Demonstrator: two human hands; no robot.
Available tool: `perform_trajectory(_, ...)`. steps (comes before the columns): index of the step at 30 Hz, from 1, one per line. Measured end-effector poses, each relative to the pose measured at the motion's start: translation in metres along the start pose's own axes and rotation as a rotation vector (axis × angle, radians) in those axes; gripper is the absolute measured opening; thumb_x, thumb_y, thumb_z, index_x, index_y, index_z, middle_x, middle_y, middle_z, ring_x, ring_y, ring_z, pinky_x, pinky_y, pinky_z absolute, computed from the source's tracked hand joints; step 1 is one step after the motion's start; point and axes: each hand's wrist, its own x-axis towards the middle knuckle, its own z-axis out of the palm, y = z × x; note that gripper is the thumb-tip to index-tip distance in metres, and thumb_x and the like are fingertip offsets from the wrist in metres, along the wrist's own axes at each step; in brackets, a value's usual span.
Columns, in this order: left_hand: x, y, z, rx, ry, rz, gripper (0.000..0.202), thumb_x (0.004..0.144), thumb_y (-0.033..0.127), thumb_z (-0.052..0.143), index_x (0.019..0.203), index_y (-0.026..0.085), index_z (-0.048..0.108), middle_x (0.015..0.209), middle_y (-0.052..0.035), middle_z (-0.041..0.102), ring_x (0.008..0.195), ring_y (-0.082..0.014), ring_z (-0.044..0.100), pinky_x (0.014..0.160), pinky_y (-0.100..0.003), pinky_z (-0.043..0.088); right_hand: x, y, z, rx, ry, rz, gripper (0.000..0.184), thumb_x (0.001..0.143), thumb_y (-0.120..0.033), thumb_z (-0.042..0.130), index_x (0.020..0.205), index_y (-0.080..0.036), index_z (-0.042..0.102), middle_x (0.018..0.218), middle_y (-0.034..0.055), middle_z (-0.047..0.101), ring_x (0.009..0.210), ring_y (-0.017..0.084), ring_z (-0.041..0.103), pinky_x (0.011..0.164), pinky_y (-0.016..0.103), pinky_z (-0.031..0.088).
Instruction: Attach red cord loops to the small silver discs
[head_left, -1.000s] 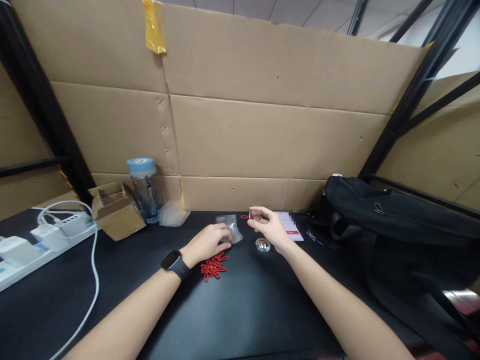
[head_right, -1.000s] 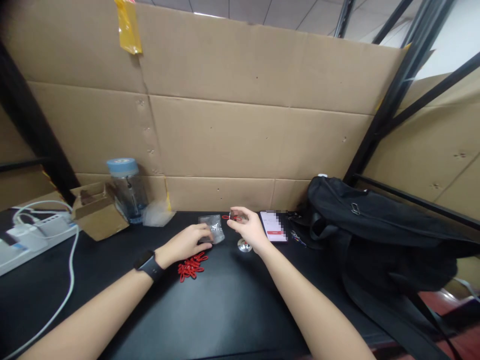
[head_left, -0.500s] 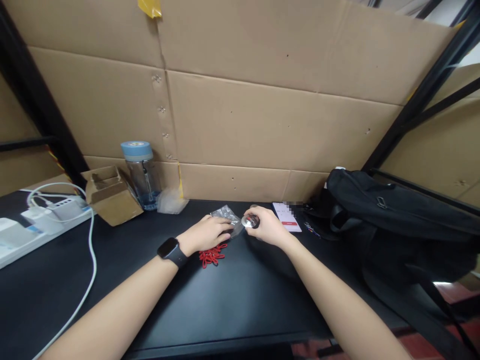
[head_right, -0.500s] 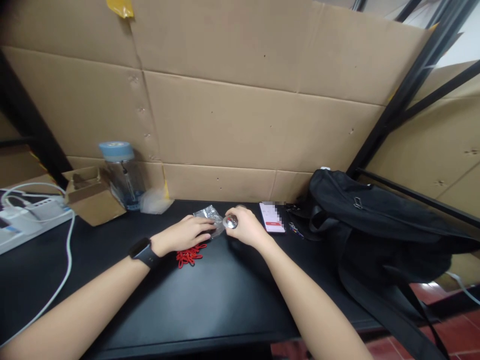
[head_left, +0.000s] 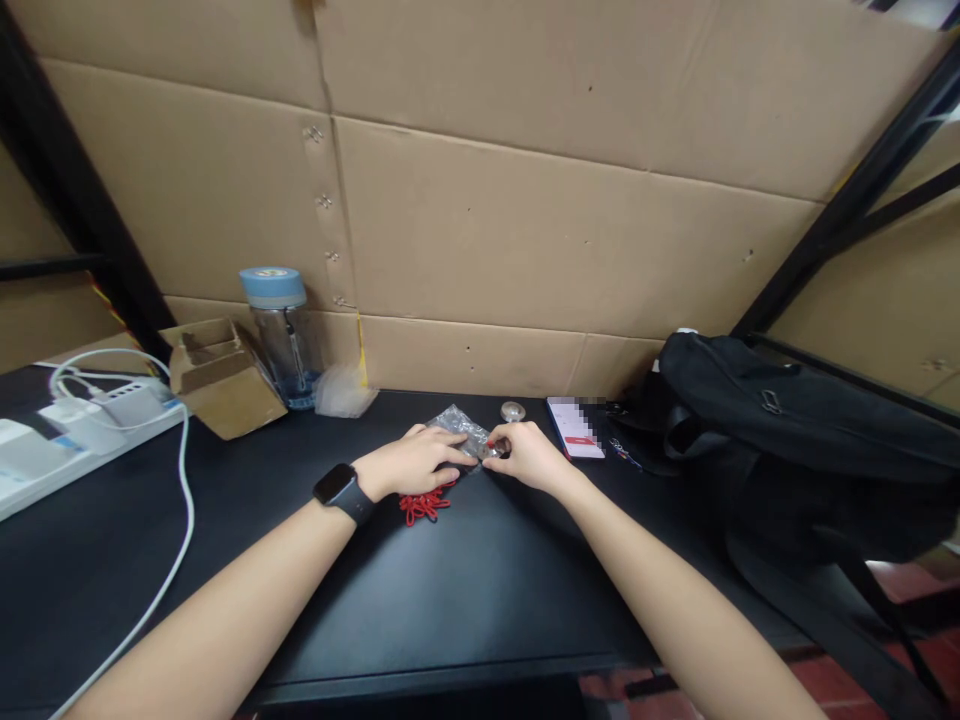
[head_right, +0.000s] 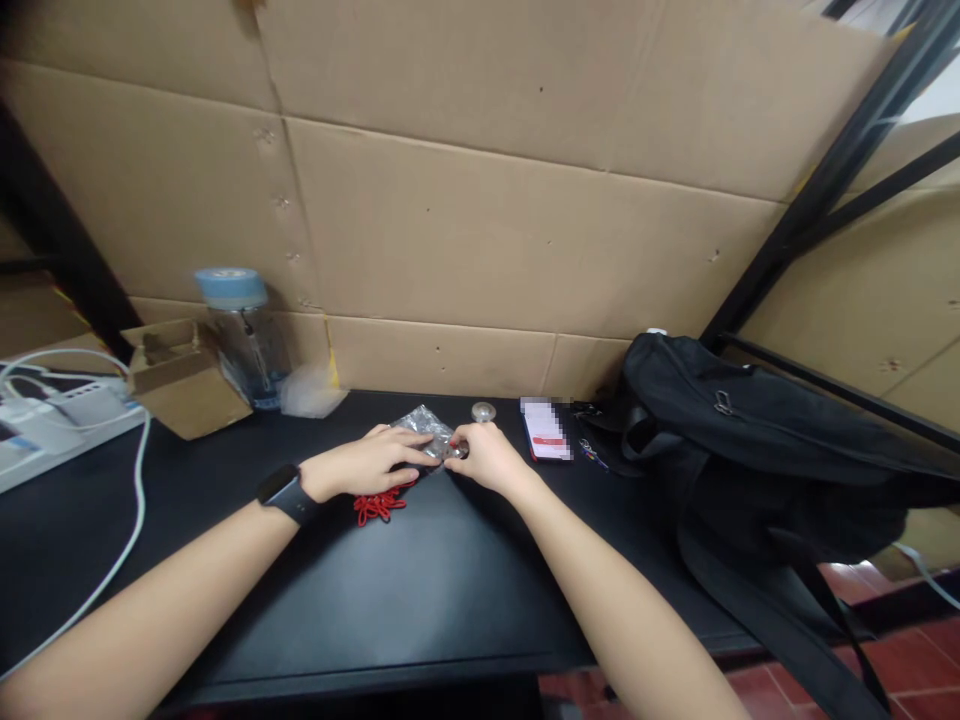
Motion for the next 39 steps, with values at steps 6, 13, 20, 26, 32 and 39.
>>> perform_trajectory(6, 0.0, 0.001, -0.001, -0.042, -0.013, -0.009, 0.039, 0.095, 0.034, 0.057, 0.132, 0.045, 0.062, 0.155, -0.0026, 0.047, 0.143, -0.0297, 0.041, 0.112, -0.051, 0.029, 0.004, 0.0, 0.008, 0.023, 0.043, -0.106, 0.018, 0.078, -0.025, 0.078, 0.095, -0.018, 0.078, 0.09, 0.0068, 0.072, 0.079, 0.018, 0.065, 0.075, 0.028, 0.049)
perform_trajectory(13, 0.0, 0.003, -0.003, -0.053, -0.009, 0.007, 0.038, 0.095, 0.034, 0.057, 0.131, 0.045, 0.063, 0.156, -0.0023, 0.046, 0.142, -0.029, 0.043, 0.111, -0.049, 0.028, 0.001, -0.006, 0.008, 0.046, 0.032, -0.205, 0.022, 0.084, -0.012, 0.065, 0.1, -0.02, 0.078, 0.101, 0.0087, 0.072, 0.094, 0.021, 0.067, 0.09, 0.031, 0.05)
perform_trajectory(20, 0.0, 0.006, -0.005, -0.046, -0.007, 0.017, 0.039, 0.094, 0.032, 0.057, 0.13, 0.045, 0.063, 0.154, -0.0022, 0.049, 0.142, -0.0272, 0.042, 0.11, -0.046, 0.03, 0.002, -0.008, 0.013, 0.045, 0.008, -0.197, 0.026, 0.084, -0.008, 0.064, 0.103, -0.02, 0.077, 0.101, 0.0084, 0.073, 0.09, 0.019, 0.067, 0.085, 0.03, 0.05)
perform_trajectory(26, 0.0, 0.005, -0.004, -0.048, -0.033, -0.011, 0.039, 0.094, 0.034, 0.057, 0.131, 0.044, 0.063, 0.156, -0.0036, 0.045, 0.145, -0.0286, 0.039, 0.111, -0.049, 0.029, 0.006, -0.006, 0.012, -0.09, 0.073, -0.115, 0.011, 0.084, -0.016, 0.073, 0.092, -0.023, 0.076, 0.098, 0.0055, 0.074, 0.092, 0.02, 0.067, 0.084, 0.031, 0.047)
perform_trajectory(32, -0.001, 0.008, -0.007, -0.06, -0.011, 0.007, 0.038, 0.091, 0.03, 0.06, 0.127, 0.041, 0.067, 0.158, -0.0034, 0.042, 0.145, -0.0287, 0.038, 0.113, -0.047, 0.03, 0.017, -0.009, 0.022, -0.251, 0.162, 0.047, 0.023, 0.074, -0.04, 0.085, 0.079, -0.023, 0.071, 0.083, 0.0042, 0.072, 0.078, 0.021, 0.064, 0.07, 0.029, 0.042)
perform_trajectory(39, -0.001, 0.006, -0.01, -0.085, -0.008, 0.003, 0.039, 0.089, 0.027, 0.062, 0.124, 0.043, 0.068, 0.158, 0.0012, 0.042, 0.145, -0.0266, 0.04, 0.115, -0.045, 0.03, 0.019, -0.005, 0.026, -0.121, 0.095, 0.025, 0.013, 0.081, -0.034, 0.079, 0.075, -0.023, 0.074, 0.081, 0.0034, 0.074, 0.075, 0.018, 0.063, 0.07, 0.028, 0.042)
